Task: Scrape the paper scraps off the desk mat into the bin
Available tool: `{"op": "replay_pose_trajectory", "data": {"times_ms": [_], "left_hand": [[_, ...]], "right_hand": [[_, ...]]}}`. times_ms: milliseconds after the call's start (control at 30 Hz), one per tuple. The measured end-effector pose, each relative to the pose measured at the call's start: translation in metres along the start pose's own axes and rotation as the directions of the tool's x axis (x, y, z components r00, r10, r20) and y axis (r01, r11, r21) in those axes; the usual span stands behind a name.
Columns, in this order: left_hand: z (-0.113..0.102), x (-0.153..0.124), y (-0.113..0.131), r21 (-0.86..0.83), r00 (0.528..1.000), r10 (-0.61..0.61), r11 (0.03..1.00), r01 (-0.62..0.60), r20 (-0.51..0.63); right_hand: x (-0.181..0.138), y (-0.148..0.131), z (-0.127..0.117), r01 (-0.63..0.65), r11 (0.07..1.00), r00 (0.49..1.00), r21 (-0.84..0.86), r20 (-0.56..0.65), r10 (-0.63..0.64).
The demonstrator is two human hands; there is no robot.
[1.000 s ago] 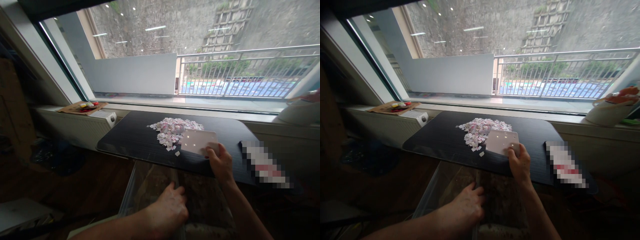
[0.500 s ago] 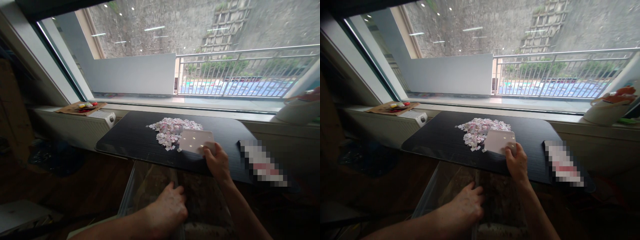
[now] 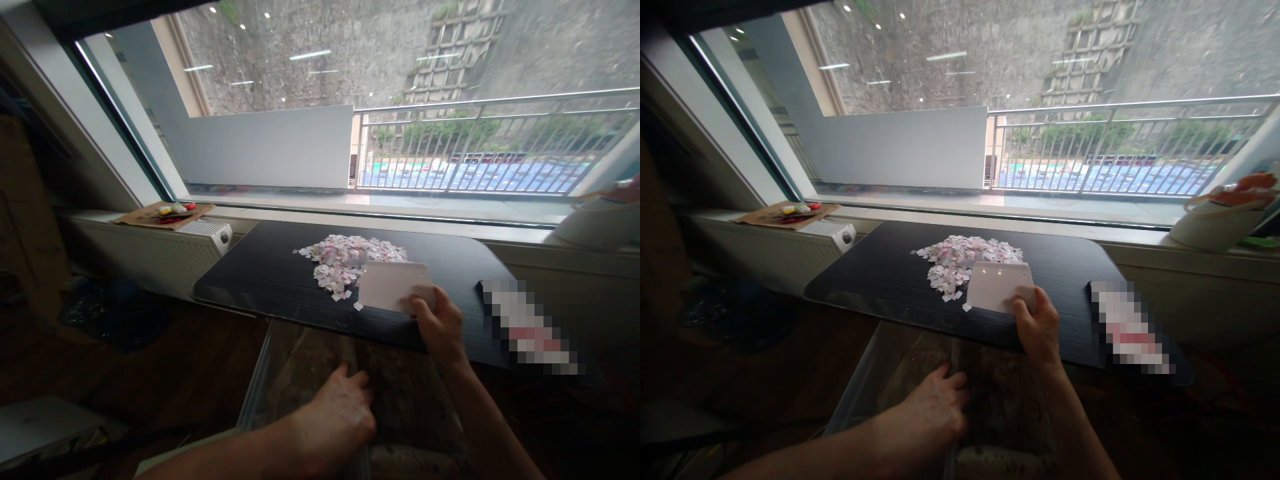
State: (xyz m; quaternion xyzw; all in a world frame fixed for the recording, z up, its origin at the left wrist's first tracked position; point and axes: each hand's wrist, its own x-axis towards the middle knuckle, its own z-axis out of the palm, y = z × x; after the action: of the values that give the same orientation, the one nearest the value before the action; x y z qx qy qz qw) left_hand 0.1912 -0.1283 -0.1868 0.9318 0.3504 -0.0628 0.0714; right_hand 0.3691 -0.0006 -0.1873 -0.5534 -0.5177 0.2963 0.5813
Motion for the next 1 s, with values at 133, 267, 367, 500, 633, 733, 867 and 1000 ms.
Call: {"op": "replay_pose_trajectory", "data": {"times_ms": [133, 267, 367, 500, 633, 733, 867, 1000], "left_hand": [[0.0039, -0.0004, -0.0002, 0.009, 1.0, -0.002, 1.0, 0.002, -0.026], [0.0031, 0.0, 0.0001, 0.008, 1.0, -0.009, 1.0, 0.009, -0.01], [0.0016, 0.0002, 0.0, 0.009, 1.0, -0.006, 1.0, 0.005, 0.005], [0.0023, 0.0006, -0.0001, 0.005, 1.0, -0.008, 1.0, 0.008, 0.005], [0.0028, 0.0013, 0.0004, 0.007, 1.0, -0.015, 1.0, 0.015, 0.013], [0.0013, 0.0012, 0.0002, 0.011, 1.0, -0.016, 1.0, 0.015, 0.026], [0.0001, 0.001, -0.0001, 0.018, 0.999, -0.01, 1.0, 0.009, 0.037], [0.0024, 0.0014, 0.0004, 0.014, 1.0, -0.012, 1.0, 0.012, 0.013]], "right_hand": [[-0.0015, -0.0004, -0.0007, 0.01, 1.0, 0.999, 0.024, 0.05, -0.011], [-0.0001, 0.0016, -0.0016, -0.008, 0.999, 0.999, 0.033, 0.042, 0.007], [0.0008, 0.0019, -0.0019, -0.005, 1.0, 0.998, 0.023, 0.06, 0.004], [0.001, 0.0036, -0.0023, -0.008, 1.0, 0.998, 0.023, 0.055, 0.007], [0.0001, 0.0055, -0.0013, 0.005, 1.0, 0.999, -0.014, 0.047, -0.004], [0.0, 0.0043, 0.0001, 0.007, 0.999, 0.999, -0.031, 0.032, -0.006], [0.0004, 0.0012, 0.0002, 0.043, 0.998, 0.998, -0.05, 0.05, -0.04], [0.0002, 0.0004, -0.0004, 0.069, 0.995, 0.997, -0.077, 0.027, -0.067]]}}
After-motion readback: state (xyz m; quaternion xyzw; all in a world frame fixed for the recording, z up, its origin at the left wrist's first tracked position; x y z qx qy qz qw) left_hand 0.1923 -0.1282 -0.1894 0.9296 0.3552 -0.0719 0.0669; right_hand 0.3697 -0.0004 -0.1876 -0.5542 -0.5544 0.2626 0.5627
